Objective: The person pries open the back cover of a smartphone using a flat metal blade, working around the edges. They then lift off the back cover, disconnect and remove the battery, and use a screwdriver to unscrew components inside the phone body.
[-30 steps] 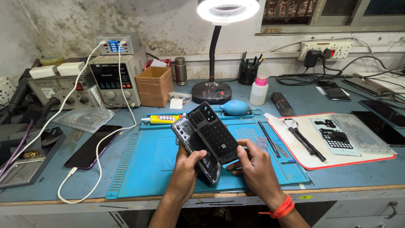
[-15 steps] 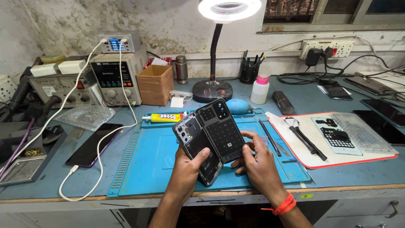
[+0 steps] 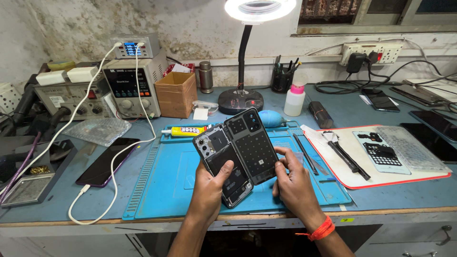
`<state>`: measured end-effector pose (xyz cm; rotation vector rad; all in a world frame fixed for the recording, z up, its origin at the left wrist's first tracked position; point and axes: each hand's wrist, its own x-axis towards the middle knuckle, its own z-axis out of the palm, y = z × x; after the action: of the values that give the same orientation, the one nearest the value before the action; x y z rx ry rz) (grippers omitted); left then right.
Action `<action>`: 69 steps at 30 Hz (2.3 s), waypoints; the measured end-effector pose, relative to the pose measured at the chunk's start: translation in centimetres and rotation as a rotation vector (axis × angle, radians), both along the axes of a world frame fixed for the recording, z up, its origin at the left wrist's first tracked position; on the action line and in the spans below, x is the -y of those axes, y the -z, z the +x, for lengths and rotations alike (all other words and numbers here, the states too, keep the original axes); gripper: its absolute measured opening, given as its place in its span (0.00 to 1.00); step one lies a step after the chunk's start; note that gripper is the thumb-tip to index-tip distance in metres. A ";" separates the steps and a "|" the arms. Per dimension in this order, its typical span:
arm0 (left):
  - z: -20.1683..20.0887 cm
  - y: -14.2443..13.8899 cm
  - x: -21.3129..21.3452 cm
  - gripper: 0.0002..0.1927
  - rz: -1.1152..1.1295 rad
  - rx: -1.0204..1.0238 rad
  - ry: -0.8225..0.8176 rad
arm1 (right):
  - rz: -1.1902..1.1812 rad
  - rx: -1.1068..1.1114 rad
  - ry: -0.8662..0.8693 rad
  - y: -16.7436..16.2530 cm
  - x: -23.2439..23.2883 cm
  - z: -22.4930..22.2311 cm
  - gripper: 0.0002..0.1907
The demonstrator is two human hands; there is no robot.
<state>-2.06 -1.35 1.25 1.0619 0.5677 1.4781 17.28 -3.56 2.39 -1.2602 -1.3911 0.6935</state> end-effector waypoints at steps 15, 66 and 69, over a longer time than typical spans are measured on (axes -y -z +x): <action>-0.5 0.3 -0.5 0.22 -0.041 0.134 0.062 | -0.045 -0.164 -0.134 1.1 -0.8 1.0 0.20; -0.1 1.9 -0.7 0.45 0.181 -0.382 0.067 | 0.274 0.454 -0.385 -1.4 2.2 -1.1 0.39; -0.1 1.8 -0.6 0.45 0.207 -0.407 0.083 | 0.240 0.468 -0.359 -1.6 2.3 -1.4 0.43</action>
<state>-2.12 -0.80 -0.57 1.5493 0.6536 1.2715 15.91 -5.89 3.95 -1.0264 -2.0543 0.4610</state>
